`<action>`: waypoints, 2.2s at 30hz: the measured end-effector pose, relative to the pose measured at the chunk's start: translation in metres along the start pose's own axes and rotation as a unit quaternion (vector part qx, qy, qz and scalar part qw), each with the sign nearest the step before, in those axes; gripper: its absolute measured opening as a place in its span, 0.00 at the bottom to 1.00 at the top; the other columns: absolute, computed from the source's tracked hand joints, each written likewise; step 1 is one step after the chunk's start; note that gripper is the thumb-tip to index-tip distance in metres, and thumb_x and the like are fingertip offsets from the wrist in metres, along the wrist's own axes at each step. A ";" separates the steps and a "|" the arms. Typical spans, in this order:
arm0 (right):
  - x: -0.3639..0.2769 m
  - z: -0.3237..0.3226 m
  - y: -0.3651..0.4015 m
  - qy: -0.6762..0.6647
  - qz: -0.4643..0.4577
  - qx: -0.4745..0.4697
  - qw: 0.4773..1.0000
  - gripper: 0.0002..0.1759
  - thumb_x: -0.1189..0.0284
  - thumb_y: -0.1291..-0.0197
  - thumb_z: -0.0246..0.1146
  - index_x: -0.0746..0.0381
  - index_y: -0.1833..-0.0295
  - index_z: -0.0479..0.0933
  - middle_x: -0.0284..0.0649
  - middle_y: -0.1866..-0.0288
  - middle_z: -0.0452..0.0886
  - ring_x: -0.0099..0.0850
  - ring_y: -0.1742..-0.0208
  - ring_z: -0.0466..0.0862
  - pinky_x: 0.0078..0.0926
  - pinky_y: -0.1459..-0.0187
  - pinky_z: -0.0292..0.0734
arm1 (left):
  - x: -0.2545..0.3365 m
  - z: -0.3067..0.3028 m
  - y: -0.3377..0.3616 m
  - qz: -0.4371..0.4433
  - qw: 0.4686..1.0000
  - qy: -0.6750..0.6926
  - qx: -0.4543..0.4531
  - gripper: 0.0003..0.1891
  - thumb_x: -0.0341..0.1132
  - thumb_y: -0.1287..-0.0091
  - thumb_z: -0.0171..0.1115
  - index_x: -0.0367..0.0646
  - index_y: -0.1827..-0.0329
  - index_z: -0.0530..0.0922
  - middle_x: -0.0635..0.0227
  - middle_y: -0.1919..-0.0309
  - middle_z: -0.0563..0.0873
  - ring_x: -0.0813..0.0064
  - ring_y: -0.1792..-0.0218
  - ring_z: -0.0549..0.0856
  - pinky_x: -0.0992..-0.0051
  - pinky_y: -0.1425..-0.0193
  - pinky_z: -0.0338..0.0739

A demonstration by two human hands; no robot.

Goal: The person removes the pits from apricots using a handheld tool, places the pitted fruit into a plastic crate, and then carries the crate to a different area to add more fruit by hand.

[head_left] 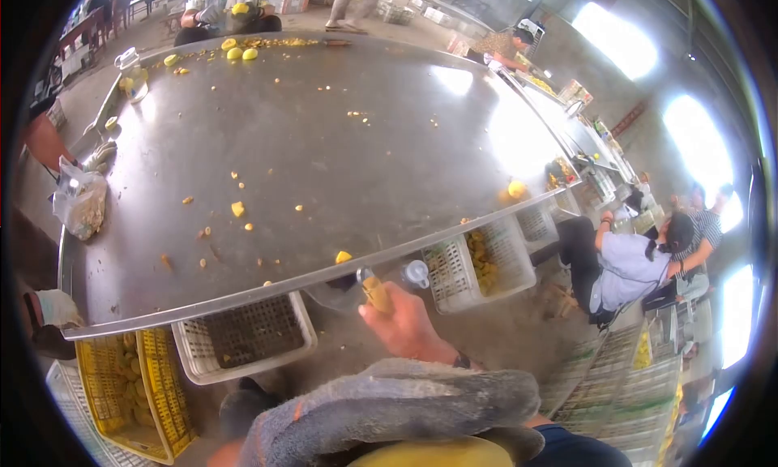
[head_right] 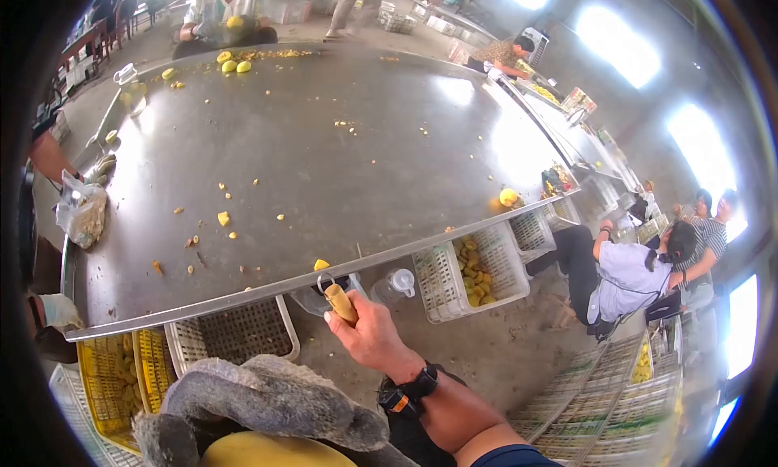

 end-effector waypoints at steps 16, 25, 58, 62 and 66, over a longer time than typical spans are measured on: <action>0.017 0.005 -0.004 -0.021 0.016 -0.003 1.000 0.16 0.64 0.26 0.72 0.65 0.53 0.77 0.45 0.71 0.78 0.35 0.70 0.77 0.38 0.63 0.76 | 0.003 0.003 0.004 0.046 0.994 -0.080 0.050 0.23 0.44 0.11 0.51 0.30 0.34 0.80 0.49 0.41 0.91 0.59 0.46 0.92 0.60 0.38 0.88; 0.016 -0.006 -0.014 -0.014 0.042 0.018 0.999 0.18 0.62 0.27 0.69 0.67 0.49 0.77 0.60 0.62 0.86 0.62 0.57 0.87 0.53 0.57 0.79 | -0.081 -0.097 -0.034 0.186 0.848 -0.434 0.239 0.20 0.40 0.12 0.55 0.30 0.35 0.83 0.53 0.45 0.92 0.60 0.49 0.93 0.64 0.41 0.89; 0.028 0.001 -0.052 -0.085 0.002 0.044 0.995 0.17 0.67 0.29 0.68 0.71 0.48 0.79 0.63 0.62 0.87 0.64 0.55 0.88 0.52 0.58 0.82 | -0.181 -0.256 -0.061 -0.018 0.925 -0.207 0.317 0.32 0.39 0.38 0.84 0.34 0.34 0.82 0.54 0.46 0.92 0.56 0.49 0.92 0.63 0.40 0.85; 0.035 0.004 -0.057 -0.080 -0.002 0.052 0.995 0.17 0.67 0.30 0.69 0.71 0.48 0.79 0.62 0.62 0.87 0.64 0.55 0.88 0.51 0.57 0.83 | -0.179 -0.248 -0.063 0.013 0.875 -0.392 0.283 0.27 0.40 0.32 0.77 0.34 0.35 0.83 0.55 0.47 0.93 0.58 0.49 0.92 0.64 0.40 0.86; 0.038 0.007 -0.060 -0.065 -0.006 0.062 0.996 0.16 0.68 0.30 0.69 0.70 0.49 0.78 0.62 0.63 0.87 0.64 0.56 0.88 0.51 0.58 0.82 | -0.171 -0.240 -0.065 0.040 0.833 -0.498 0.235 0.19 0.41 0.14 0.58 0.32 0.35 0.84 0.60 0.46 0.93 0.69 0.47 0.91 0.67 0.38 0.86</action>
Point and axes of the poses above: each hand's wrist, its own y-axis away from the middle knuckle, its own z-axis out of the palm, x = y × z, the point moved 3 cm from there along -y, towards the middle knuckle
